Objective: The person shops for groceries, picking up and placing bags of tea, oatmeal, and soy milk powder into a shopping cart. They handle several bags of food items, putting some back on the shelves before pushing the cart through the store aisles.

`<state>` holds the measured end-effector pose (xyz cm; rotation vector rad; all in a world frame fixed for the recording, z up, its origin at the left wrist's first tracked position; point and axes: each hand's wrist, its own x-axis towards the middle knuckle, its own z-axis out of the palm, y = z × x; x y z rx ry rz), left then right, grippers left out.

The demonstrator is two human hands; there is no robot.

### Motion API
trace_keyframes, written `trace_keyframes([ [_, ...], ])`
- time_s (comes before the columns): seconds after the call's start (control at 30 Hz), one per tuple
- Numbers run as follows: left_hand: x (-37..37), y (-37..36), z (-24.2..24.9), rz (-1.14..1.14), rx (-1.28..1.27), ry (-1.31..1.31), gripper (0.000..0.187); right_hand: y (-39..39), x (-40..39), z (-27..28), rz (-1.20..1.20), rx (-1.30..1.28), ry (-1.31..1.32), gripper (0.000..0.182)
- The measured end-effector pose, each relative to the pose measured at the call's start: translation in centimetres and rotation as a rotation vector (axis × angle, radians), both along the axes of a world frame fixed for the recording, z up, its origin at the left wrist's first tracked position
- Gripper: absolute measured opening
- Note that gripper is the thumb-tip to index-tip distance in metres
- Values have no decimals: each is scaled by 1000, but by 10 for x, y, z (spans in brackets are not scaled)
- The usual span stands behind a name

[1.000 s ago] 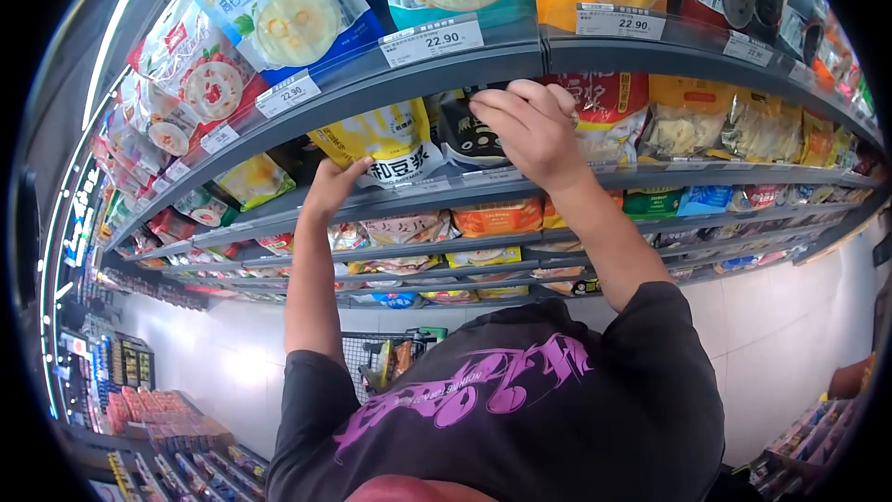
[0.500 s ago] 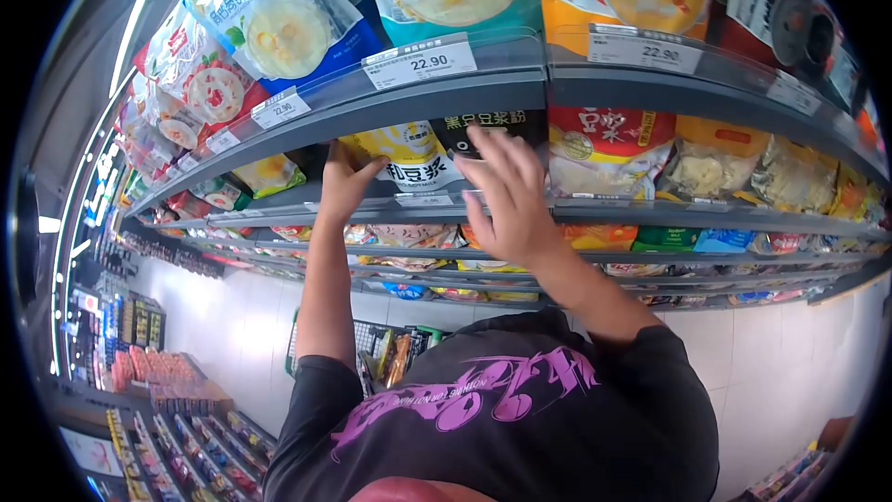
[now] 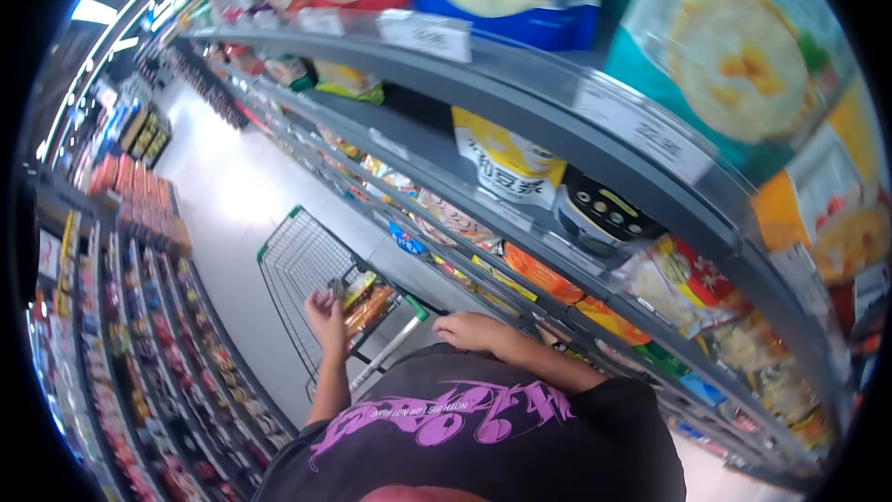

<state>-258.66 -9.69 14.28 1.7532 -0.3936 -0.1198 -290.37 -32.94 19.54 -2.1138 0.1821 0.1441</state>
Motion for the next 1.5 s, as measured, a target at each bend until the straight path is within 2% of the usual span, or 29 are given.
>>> trace_keyframes([
  [0.07, 2, 85, -30, 258, 231, 80, 66, 7, 19, -16, 53, -69, 15, 45],
  [0.13, 2, 164, -67, 424, 562, 24, 70, 7, 42, -26, 115, -202, 26, 49],
  [0.2, -18, 207, -58, 521, 816, -33, 72, 14, 64, -68, 128, -309, -57, 58],
  [0.23, -19, 233, -78, 551, 935, -45, 83, 19, 75, -74, 131, -306, -83, 61],
  [0.27, -21, 249, -86, 534, 1062, 25, 92, 23, 85, -80, 138, -297, -105, 65],
  [0.3, -23, 263, -94, 554, 1143, 56, 96, 30, 96, -90, 176, -361, -57, 70],
  [0.33, -24, 267, -80, 504, 1213, 158, 93, 38, 102, -102, 207, -428, -21, 75],
  [0.4, -21, 270, -86, 569, 1195, 225, 87, 46, 114, -131, 233, -442, 154, 82],
  [0.43, -21, 275, -94, 575, 1160, 228, 82, 53, 122, -118, 257, -449, 306, 85],
  [0.47, -20, 278, -87, 470, 1108, 277, 69, 58, 127, -122, 236, -507, 316, 85],
  [0.57, -15, 271, -57, 338, 1210, 342, 54, 76, 142, -121, 182, -625, 399, 83],
  [0.63, 0, 282, -59, 251, 1211, 339, 45, 80, 153, -107, 180, -652, 523, 82],
  [0.73, 16, 309, -86, 170, 1082, 340, 43, 83, 158, -108, 142, -670, 521, 75],
  [0.9, 30, 310, -78, 201, 1027, 375, 29, 94, 167, -104, 114, -652, 535, 71],
  [1.07, 50, 314, -74, 198, 997, 404, 32, 98, 187, -97, 163, -645, 622, 70],
  [1.1, 55, 313, -74, 193, 996, 410, 33, 92, 188, -109, 131, -629, 589, 67],
  [1.2, 72, 309, -77, 212, 974, 420, 36, 90, 250, -80, 323, -738, 805, 60],
  [1.23, 76, 308, -85, 232, 976, 418, 37, 90, 276, -75, 352, -824, 711, 58],
  [1.27, 81, 305, -83, 236, 979, 430, 36, 95, 317, -60, 334, -797, 684, 46],
  [1.3, 86, 301, -76, 237, 989, 437, 35, 95, 341, -76, 146, -754, 445, 36],
  [1.33, 93, 297, -67, 236, 1001, 441, 34, 103, 377, -78, 40, -647, 283, 29],
  [1.37, 101, 293, -59, 228, 1015, 441, 30, 113, 414, -85, -62, -437, 201, 27],
  [1.43, 117, 289, -61, 231, 1036, 437, 29, 132, 480, -134, -180, -139, 144, 31],
  [1.47, 127, 287, -64, 229, 1046, 435, 28, 140, 510, -178, -218, 44, 190, 36],
  [1.5, 136, 286, -66, 242, 1030, 409, 25, 146, 541, -228, -240, 310, 382, 45],
])
